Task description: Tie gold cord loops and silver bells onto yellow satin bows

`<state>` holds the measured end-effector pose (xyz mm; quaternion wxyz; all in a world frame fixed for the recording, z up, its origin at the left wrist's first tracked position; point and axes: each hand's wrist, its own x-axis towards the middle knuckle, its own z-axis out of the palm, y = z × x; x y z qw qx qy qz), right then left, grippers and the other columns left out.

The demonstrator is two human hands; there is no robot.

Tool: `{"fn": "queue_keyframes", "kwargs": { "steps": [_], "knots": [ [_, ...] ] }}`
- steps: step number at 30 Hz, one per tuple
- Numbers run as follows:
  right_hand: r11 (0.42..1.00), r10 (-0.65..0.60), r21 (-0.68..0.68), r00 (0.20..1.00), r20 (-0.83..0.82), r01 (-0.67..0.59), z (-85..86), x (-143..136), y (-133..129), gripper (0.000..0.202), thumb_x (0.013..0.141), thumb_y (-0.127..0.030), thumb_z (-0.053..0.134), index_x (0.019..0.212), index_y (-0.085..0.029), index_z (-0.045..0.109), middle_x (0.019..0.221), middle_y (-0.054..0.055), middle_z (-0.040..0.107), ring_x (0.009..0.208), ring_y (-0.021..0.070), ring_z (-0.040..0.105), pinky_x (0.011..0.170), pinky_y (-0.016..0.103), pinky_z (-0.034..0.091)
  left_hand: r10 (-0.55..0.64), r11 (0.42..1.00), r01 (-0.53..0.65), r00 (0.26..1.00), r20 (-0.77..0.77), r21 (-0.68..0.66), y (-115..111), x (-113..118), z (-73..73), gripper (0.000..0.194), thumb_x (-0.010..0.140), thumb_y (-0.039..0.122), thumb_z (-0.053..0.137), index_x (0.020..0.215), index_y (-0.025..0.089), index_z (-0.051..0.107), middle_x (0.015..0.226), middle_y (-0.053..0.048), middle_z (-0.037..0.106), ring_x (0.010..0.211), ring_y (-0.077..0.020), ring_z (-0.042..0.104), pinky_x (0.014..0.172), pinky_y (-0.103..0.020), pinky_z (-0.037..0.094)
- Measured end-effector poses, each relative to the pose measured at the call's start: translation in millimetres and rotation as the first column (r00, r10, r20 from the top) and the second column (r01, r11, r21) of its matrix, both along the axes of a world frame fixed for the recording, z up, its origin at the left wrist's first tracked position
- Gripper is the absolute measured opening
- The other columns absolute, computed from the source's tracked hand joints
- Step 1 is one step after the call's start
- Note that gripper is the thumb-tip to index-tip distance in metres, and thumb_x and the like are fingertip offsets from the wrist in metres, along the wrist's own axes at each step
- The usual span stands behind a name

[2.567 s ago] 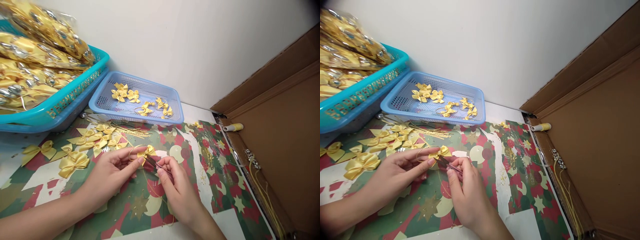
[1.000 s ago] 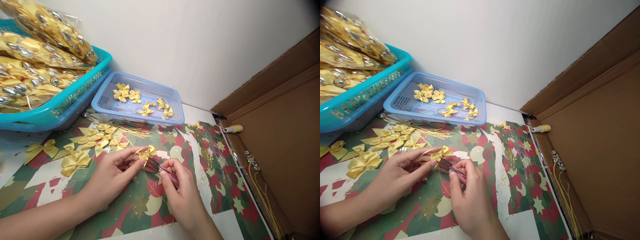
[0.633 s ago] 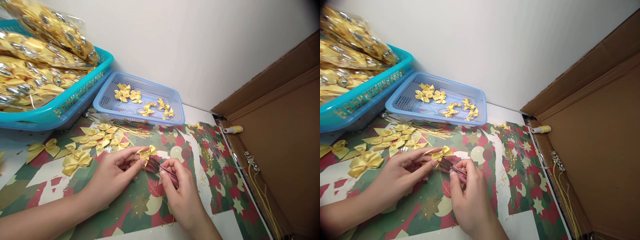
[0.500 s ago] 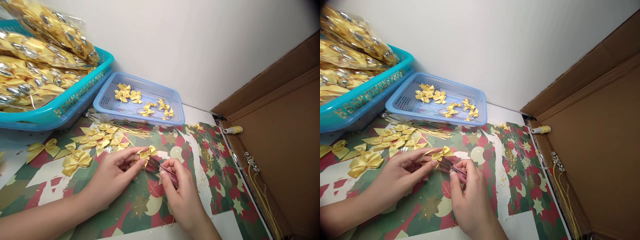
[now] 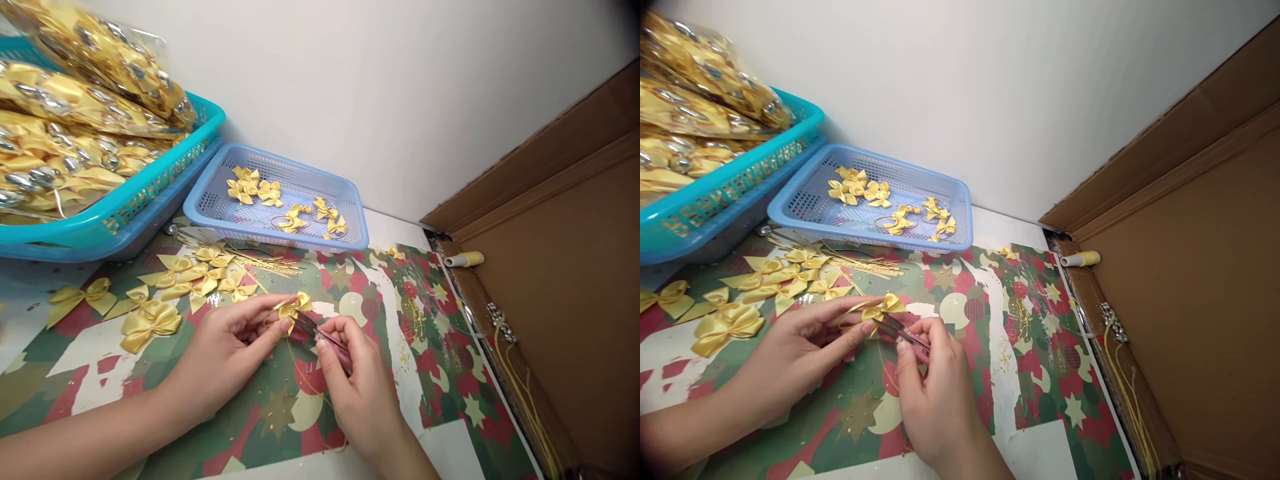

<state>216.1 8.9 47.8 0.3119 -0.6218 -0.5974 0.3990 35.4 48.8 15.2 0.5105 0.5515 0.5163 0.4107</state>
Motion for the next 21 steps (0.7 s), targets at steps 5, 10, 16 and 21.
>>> {"fn": "queue_keyframes", "kwargs": {
  "steps": [5,10,16,21],
  "knots": [
    [1.0,-0.006,-0.007,0.999,-0.045,0.006,0.4,0,0,0.013,0.096,-0.031,0.052,0.092,-0.019,0.056,0.079,0.001,0.059,0.061,0.0115,0.054,0.055,0.022,0.044,-0.007,0.999,0.009,0.999,-0.036,0.05,-2,-1,0.6,0.031,0.085,0.04,0.067,0.108,0.021,0.076,0.07,-0.002,0.075,0.054,-0.0144,0.059,0.045,-0.021,0.047],
    [0.999,0.002,-0.054,0.999,-0.045,-0.004,2.6,-1,-1,0.013,0.096,-0.032,0.051,0.093,-0.02,0.055,0.077,0.0,0.056,0.061,0.0114,0.052,0.053,0.022,0.041,0.008,0.983,0.014,0.993,-0.121,0.181,-5,-3,-1.7,0.027,0.088,0.037,0.066,0.109,0.023,0.076,0.066,0.001,0.074,0.051,-0.0135,0.058,0.045,-0.021,0.047],
    [0.997,0.013,-0.076,0.997,-0.081,-0.019,4.6,-1,-4,0.012,0.098,-0.032,0.049,0.096,-0.02,0.053,0.078,-0.001,0.055,0.062,0.012,0.053,0.057,0.024,0.041,0.048,0.947,0.016,0.981,-0.19,0.321,-10,-6,-5.3,0.026,0.091,0.03,0.064,0.115,0.024,0.072,0.085,-0.001,0.082,0.057,-0.0139,0.069,0.048,-0.02,0.052],
    [0.997,0.029,-0.071,0.991,-0.134,-0.039,2.7,-1,-5,0.016,0.099,-0.035,0.048,0.098,-0.02,0.053,0.075,-0.002,0.055,0.061,0.012,0.053,0.056,0.024,0.04,0.02,0.941,0.028,0.99,-0.139,0.338,-10,-6,-4.0,0.021,0.091,0.026,0.064,0.112,0.025,0.068,0.089,0.0,0.083,0.071,-0.0164,0.078,0.05,-0.018,0.053]
  ]
}}
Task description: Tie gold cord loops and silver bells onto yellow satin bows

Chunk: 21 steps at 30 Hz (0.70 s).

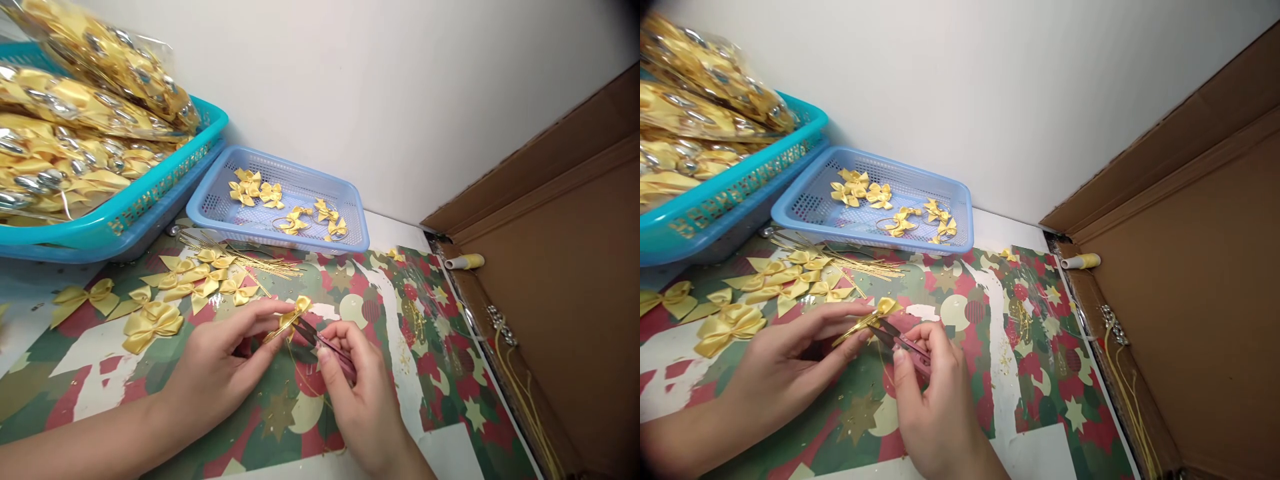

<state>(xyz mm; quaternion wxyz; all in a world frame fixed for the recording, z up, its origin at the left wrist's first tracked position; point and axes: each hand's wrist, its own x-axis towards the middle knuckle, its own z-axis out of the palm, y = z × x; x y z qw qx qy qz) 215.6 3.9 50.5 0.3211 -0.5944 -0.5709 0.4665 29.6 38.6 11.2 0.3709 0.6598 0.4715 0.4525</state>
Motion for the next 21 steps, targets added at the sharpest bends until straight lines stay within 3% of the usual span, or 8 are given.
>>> {"fn": "queue_keyframes", "kwargs": {
  "steps": [9,17,21],
  "knots": [
    [0.998,-0.012,0.055,1.0,0.007,0.011,-3.1,0.1,1.9,0.017,0.099,-0.035,0.048,0.097,-0.019,0.055,0.084,0.002,0.058,0.068,0.0128,0.057,0.06,0.024,0.046,0.004,0.997,-0.001,0.999,0.044,-0.082,1.1,-0.1,0.1,0.02,0.089,0.031,0.067,0.107,0.023,0.069,0.089,-0.003,0.083,0.075,-0.0217,0.08,0.057,-0.021,0.059],
    [0.996,-0.048,0.078,0.998,0.044,0.044,-7.6,-1.3,4.4,0.017,0.099,-0.034,0.05,0.094,-0.02,0.057,0.081,0.002,0.059,0.066,0.0134,0.054,0.057,0.023,0.044,-0.018,0.992,0.025,0.998,0.059,-0.122,1.8,1.4,-0.3,0.02,0.088,0.033,0.066,0.106,0.023,0.068,0.089,-0.005,0.083,0.077,-0.0232,0.08,0.055,-0.023,0.058],
    [0.996,-0.049,0.069,0.999,0.013,0.048,-5.3,4.4,7.0,0.017,0.098,-0.035,0.05,0.093,-0.02,0.056,0.076,-0.001,0.055,0.062,0.0119,0.05,0.056,0.023,0.041,-0.01,0.989,0.019,0.998,0.059,-0.149,3.5,0.6,-0.2,0.021,0.088,0.036,0.066,0.105,0.023,0.066,0.077,-0.002,0.08,0.063,-0.0185,0.074,0.049,-0.022,0.051]
  ]
}}
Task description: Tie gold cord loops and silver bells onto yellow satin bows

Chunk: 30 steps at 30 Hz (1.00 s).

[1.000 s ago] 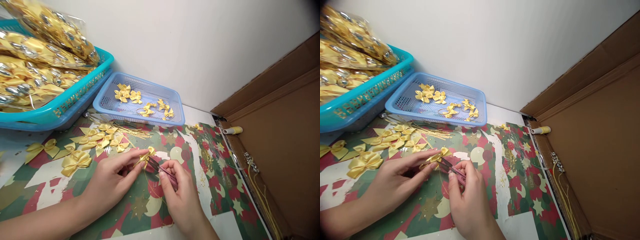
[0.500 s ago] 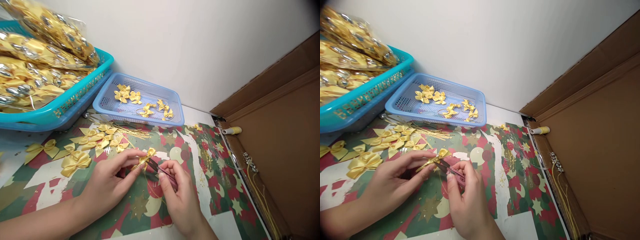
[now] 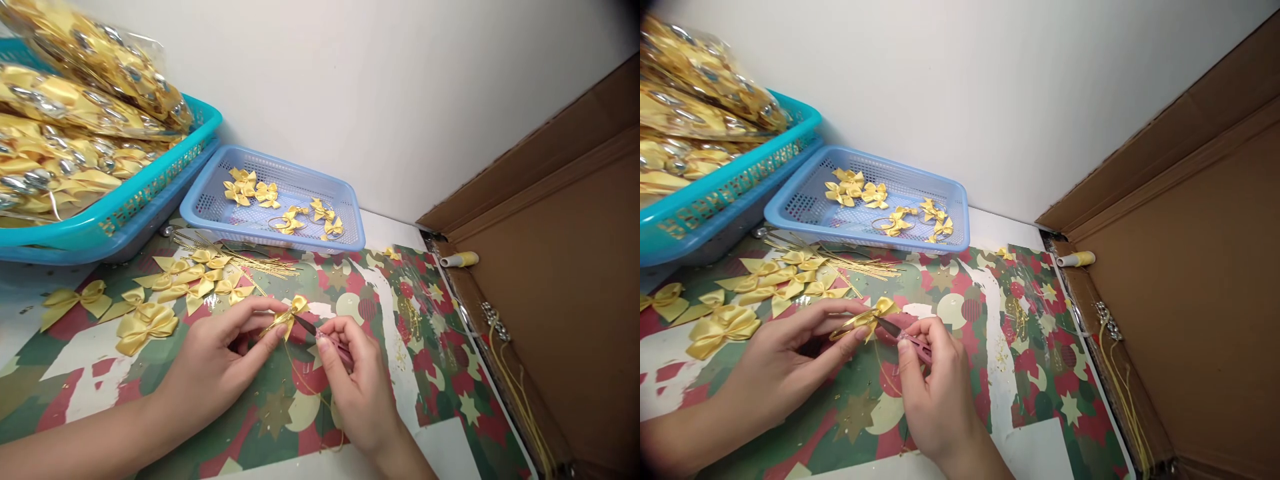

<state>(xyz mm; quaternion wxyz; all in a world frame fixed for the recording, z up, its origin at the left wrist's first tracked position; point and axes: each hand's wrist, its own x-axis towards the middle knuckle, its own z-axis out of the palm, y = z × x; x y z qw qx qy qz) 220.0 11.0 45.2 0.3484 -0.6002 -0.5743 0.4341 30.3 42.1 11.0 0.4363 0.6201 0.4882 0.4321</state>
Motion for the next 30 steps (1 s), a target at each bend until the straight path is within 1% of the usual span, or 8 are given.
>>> {"fn": "queue_keyframes", "kwargs": {
  "steps": [4,8,12,15,18,21,24,30],
  "knots": [
    [0.993,-0.09,0.063,0.993,-0.081,0.095,3.8,9,2,0.02,0.092,-0.039,0.059,0.097,-0.021,0.055,0.069,-0.006,0.042,0.058,0.011,0.041,0.053,0.022,0.036,-0.003,0.999,0.003,1.0,0.012,-0.053,2,-1,0.9,0.023,0.09,0.041,0.064,0.104,0.023,0.063,0.061,0.003,0.07,0.044,-0.0123,0.053,0.041,-0.022,0.04],
    [0.981,-0.192,-0.012,0.973,-0.126,0.192,2.2,6,6,0.029,0.086,-0.048,0.067,0.094,-0.021,0.057,0.062,-0.009,0.027,0.053,0.0099,0.027,0.048,0.022,0.028,-0.09,0.992,0.094,0.994,0.059,-0.078,1,-2,2.4,0.022,0.09,0.043,0.063,0.102,0.024,0.062,0.067,0.002,0.068,0.052,-0.0143,0.058,0.046,-0.022,0.044],
    [0.995,-0.09,-0.063,0.97,-0.226,0.078,-3.5,-3,10,0.037,0.086,-0.055,0.064,0.077,-0.021,0.053,0.062,-0.007,0.035,0.055,0.01,0.03,0.049,0.023,0.028,-0.201,0.978,0.201,0.98,0.007,-0.057,1,-2,6.7,0.017,0.09,0.039,0.061,0.093,0.024,0.067,0.073,-0.001,0.07,0.059,-0.0158,0.062,0.05,-0.022,0.048],
    [0.999,-0.003,-0.051,0.969,-0.249,-0.01,-7.8,-7,11,0.043,0.089,-0.054,0.061,0.066,-0.021,0.045,0.062,-0.005,0.035,0.058,0.0103,0.032,0.052,0.024,0.029,-0.31,0.951,0.309,0.95,-0.026,-0.022,2,-2,9.9,0.015,0.091,0.035,0.058,0.089,0.025,0.069,0.071,0.001,0.069,0.062,-0.0158,0.062,0.055,-0.021,0.05],
    [0.996,0.042,-0.059,0.959,-0.282,-0.061,-10.2,-7,12,0.041,0.091,-0.051,0.059,0.065,-0.021,0.046,0.064,-0.005,0.036,0.061,0.0109,0.034,0.055,0.025,0.031,-0.363,0.931,0.363,0.932,0.006,-0.044,3,-3,10.6,0.016,0.094,0.034,0.055,0.091,0.026,0.069,0.074,0.001,0.069,0.067,-0.0163,0.064,0.059,-0.021,0.052],
    [0.997,0.065,-0.022,0.936,-0.345,-0.077,-11.2,-9,11,0.038,0.092,-0.047,0.057,0.067,-0.021,0.047,0.065,-0.004,0.038,0.061,0.0109,0.034,0.055,0.025,0.032,-0.345,0.931,0.35,0.936,0.071,-0.101,3,-2,10.2,0.019,0.096,0.037,0.054,0.084,0.025,0.063,0.072,0.001,0.062,0.064,-0.0152,0.059,0.055,-0.02,0.05],
    [0.998,0.028,0.064,0.936,-0.351,-0.006,-12.6,-13,8,0.041,0.093,-0.048,0.056,0.064,-0.021,0.043,0.063,-0.004,0.037,0.06,0.011,0.033,0.055,0.026,0.032,-0.288,0.946,0.304,0.948,0.135,-0.112,2,-2,11.7,0.018,0.093,0.038,0.059,0.082,0.025,0.057,0.071,0.003,0.055,0.06,-0.013,0.054,0.051,-0.018,0.047],
    [0.991,-0.062,0.086,0.934,-0.351,0.098,-13.9,-21,3,0.044,0.095,-0.051,0.053,0.065,-0.021,0.042,0.062,-0.004,0.035,0.059,0.0115,0.032,0.055,0.026,0.031,-0.237,0.963,0.257,0.952,0.193,-0.085,2,-2,11.0,0.012,0.09,0.035,0.065,0.084,0.025,0.061,0.072,0.003,0.059,0.061,-0.0117,0.059,0.053,-0.015,0.051]
  ]
}}
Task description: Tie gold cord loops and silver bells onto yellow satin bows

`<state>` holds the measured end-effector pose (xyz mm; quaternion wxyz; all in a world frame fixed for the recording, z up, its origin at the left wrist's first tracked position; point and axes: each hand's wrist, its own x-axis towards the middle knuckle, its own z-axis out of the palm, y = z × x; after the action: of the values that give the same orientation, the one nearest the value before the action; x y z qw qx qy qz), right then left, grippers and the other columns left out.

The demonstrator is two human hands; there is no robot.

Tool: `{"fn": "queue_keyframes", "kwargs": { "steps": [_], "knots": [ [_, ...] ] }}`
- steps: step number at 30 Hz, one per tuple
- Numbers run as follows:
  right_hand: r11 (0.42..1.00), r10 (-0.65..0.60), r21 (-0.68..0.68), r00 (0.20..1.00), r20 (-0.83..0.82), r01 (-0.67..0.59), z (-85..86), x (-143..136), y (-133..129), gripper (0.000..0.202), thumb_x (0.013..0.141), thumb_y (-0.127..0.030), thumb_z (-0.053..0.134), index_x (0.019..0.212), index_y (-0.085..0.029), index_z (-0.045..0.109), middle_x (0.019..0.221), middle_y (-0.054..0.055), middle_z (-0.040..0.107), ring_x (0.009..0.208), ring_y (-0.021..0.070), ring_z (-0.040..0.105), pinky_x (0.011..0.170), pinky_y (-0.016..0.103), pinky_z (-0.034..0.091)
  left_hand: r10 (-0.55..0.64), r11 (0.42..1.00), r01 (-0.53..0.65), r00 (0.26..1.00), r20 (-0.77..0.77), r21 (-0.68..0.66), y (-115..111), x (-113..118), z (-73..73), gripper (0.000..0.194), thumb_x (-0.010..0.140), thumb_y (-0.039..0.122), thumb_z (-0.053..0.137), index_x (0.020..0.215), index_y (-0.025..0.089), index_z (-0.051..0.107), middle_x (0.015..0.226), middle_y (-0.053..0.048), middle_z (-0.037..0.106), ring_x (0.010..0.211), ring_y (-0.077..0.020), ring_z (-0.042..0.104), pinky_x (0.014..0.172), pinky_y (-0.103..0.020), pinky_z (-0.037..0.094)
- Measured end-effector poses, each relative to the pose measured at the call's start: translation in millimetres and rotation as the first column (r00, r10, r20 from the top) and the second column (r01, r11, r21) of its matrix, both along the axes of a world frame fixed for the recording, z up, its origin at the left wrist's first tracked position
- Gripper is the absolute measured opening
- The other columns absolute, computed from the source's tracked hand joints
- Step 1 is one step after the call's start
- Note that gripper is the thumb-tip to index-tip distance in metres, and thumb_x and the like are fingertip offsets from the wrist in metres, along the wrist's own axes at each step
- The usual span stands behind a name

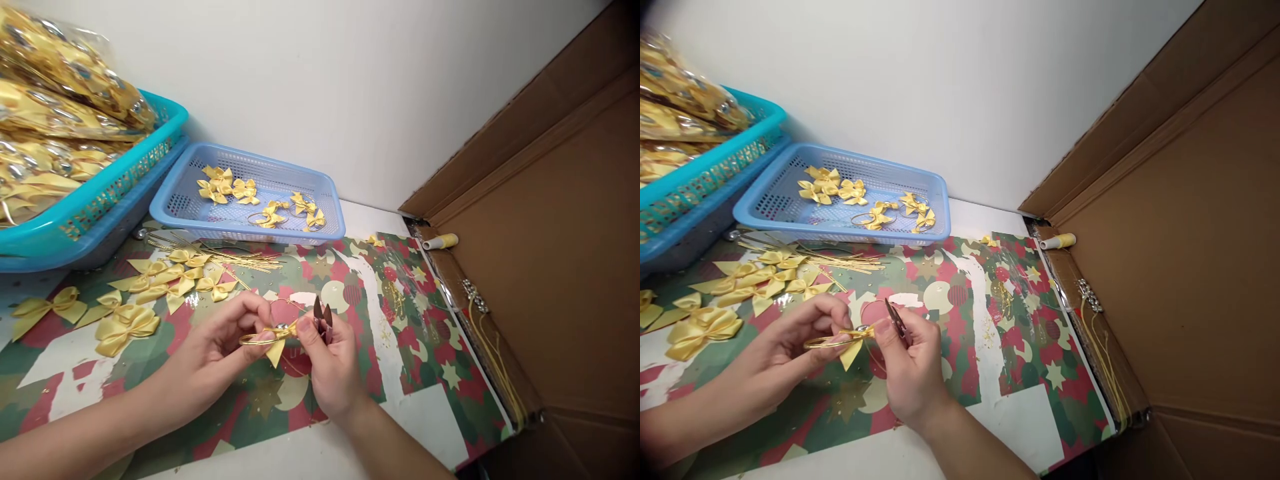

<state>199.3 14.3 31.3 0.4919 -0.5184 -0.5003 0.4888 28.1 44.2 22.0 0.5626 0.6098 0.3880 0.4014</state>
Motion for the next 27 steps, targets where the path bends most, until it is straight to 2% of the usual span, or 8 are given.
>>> {"fn": "queue_keyframes", "kwargs": {
  "steps": [6,10,13,15,18,20,23,27],
  "knots": [
    [0.992,0.124,-0.029,0.992,-0.029,-0.125,2.0,6,-1,0.037,0.097,-0.043,0.056,0.069,-0.021,0.046,0.06,-0.006,0.037,0.055,0.0095,0.032,0.052,0.025,0.027,-0.049,0.998,0.049,0.998,-0.026,0.033,-5,-4,-6.7,0.012,0.092,0.029,0.062,0.099,0.031,0.072,0.088,0.0,0.072,0.073,-0.0143,0.068,0.061,-0.016,0.056],
    [0.984,0.164,-0.057,0.981,-0.1,-0.171,-2.0,8,-1,0.038,0.097,-0.044,0.057,0.07,-0.02,0.047,0.062,-0.005,0.038,0.058,0.0097,0.033,0.053,0.025,0.027,-0.154,0.984,0.158,0.986,-0.06,0.077,-5,-8,-4.1,0.019,0.092,0.022,0.06,0.097,0.033,0.075,0.079,0.003,0.071,0.065,-0.0119,0.067,0.059,-0.014,0.055],
    [0.976,0.192,-0.076,0.973,-0.125,-0.203,-5.3,8,1,0.037,0.096,-0.044,0.059,0.07,-0.02,0.048,0.064,-0.005,0.038,0.059,0.0099,0.032,0.054,0.025,0.027,-0.221,0.97,0.229,0.971,-0.091,0.088,-1,-11,-1.4,0.029,0.09,0.017,0.061,0.107,0.035,0.075,0.088,0.002,0.076,0.071,-0.0138,0.071,0.063,-0.016,0.057],
    [0.971,0.208,-0.092,0.968,-0.138,-0.222,-6.2,8,2,0.037,0.096,-0.045,0.058,0.071,-0.02,0.048,0.065,-0.005,0.038,0.059,0.01,0.032,0.054,0.025,0.028,-0.234,0.966,0.24,0.969,-0.072,0.091,1,-10,0.3,0.027,0.088,0.016,0.061,0.103,0.033,0.076,0.085,0.002,0.077,0.068,-0.0136,0.072,0.062,-0.016,0.057],
    [0.974,0.198,-0.082,0.97,-0.138,-0.21,-4.1,11,2,0.035,0.096,-0.048,0.058,0.076,-0.021,0.048,0.065,-0.005,0.038,0.057,0.0101,0.033,0.053,0.025,0.03,-0.207,0.971,0.21,0.978,-0.041,0.114,0,-7,1.4,0.017,0.085,0.016,0.063,0.083,0.028,0.076,0.069,0.003,0.073,0.056,-0.0117,0.067,0.053,-0.014,0.053],
    [0.988,0.154,-0.01,0.986,-0.063,-0.155,-0.7,14,0,0.031,0.097,-0.05,0.053,0.085,-0.022,0.051,0.066,-0.006,0.039,0.057,0.0105,0.034,0.053,0.025,0.03,-0.128,0.98,0.137,0.989,-0.069,0.145,-2,-5,-0.1,0.015,0.085,0.018,0.064,0.079,0.026,0.075,0.065,0.002,0.071,0.053,-0.0116,0.064,0.049,-0.015,0.05],
    [0.977,0.103,0.167,0.98,0.17,-0.132,4.9,19,-4,0.03,0.1,-0.047,0.044,0.086,-0.021,0.052,0.064,-0.005,0.04,0.055,0.011,0.036,0.053,0.025,0.029,0.022,0.981,0.006,0.989,-0.146,0.193,-6,-4,-5.0,0.013,0.087,0.023,0.063,0.083,0.025,0.075,0.068,0.0,0.073,0.056,-0.0137,0.064,0.051,-0.019,0.048],
    [0.953,0.079,0.219,0.87,0.488,-0.209,8.5,20,-4,0.024,0.096,-0.035,0.047,0.078,-0.021,0.052,0.059,-0.004,0.046,0.053,0.0112,0.043,0.051,0.024,0.03,0.072,0.965,-0.031,0.986,-0.149,0.259,-9,-4,-8.4,0.013,0.087,0.022,0.062,0.083,0.026,0.073,0.07,0.001,0.073,0.058,-0.0141,0.064,0.052,-0.021,0.048]
  ]
}}
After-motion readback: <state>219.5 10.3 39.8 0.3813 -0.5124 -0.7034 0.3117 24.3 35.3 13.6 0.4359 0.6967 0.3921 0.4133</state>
